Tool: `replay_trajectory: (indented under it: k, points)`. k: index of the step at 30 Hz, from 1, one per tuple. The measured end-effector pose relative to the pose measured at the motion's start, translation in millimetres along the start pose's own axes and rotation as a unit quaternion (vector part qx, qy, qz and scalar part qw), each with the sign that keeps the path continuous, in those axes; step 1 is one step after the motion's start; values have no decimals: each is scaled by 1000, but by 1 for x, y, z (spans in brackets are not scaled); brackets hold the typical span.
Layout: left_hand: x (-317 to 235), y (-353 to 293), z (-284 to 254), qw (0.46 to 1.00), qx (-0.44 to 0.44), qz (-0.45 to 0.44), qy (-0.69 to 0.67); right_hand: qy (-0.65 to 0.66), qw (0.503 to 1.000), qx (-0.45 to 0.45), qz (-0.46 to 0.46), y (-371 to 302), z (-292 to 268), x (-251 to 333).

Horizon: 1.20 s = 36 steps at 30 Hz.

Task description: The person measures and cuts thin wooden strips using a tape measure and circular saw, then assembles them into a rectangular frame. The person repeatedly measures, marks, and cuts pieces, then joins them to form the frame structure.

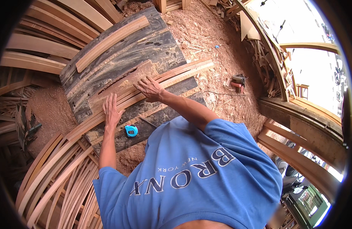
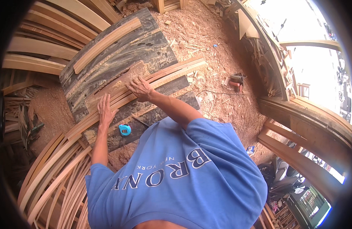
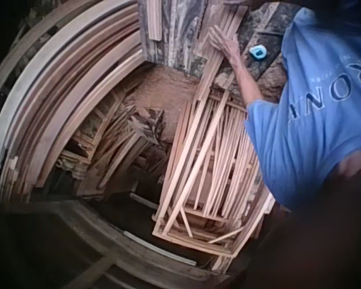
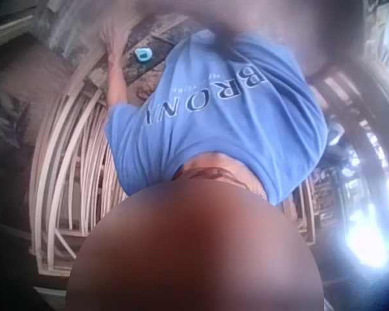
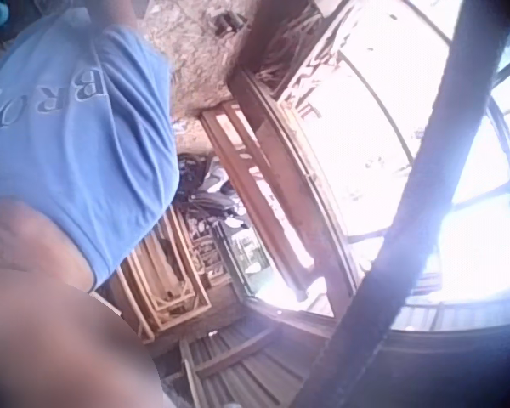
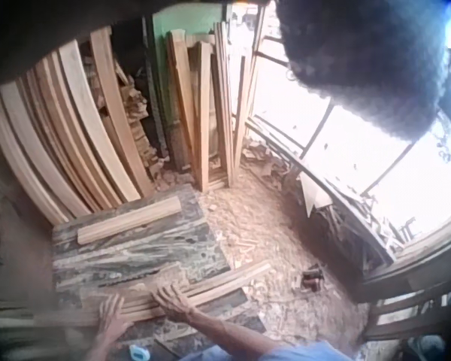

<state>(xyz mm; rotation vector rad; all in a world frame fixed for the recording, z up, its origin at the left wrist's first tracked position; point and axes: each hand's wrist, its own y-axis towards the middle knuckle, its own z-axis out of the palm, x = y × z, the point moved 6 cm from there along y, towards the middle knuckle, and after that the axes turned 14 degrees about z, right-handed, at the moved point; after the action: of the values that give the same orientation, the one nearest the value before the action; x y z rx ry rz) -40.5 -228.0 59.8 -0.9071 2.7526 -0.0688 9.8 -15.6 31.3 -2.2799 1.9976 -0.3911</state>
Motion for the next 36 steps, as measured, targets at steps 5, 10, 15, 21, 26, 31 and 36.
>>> replay_trajectory:
  k: [5, 10, 15, 21, 26, 31, 36]
  points:
    - [11, 0, 9, 995, 20, 79, -51, 19, 998, -41, -32, 7, 21, -5]
    - [8, 13, 16, 991, 24, 107, -74, 82, 996, -27, -29, 10, 27, -27]
    - [-42, 58, 33, 983, -2, 175, -55, 24, 999, 19, -18, -20, 27, -99]
    - [-144, 148, 59, 965, -33, 248, -79, 69, 991, 58, 96, -92, 8, -215]
    - [-197, 195, 65, 961, -57, 265, -55, 86, 979, 45, 178, -122, 0, -269]
    - [-201, 199, 69, 965, -23, 262, -16, 48, 957, -39, 283, -136, -7, -251]
    - [-201, 198, 73, 966, -14, 259, -6, 334, 879, -181, 287, -169, -17, -176]
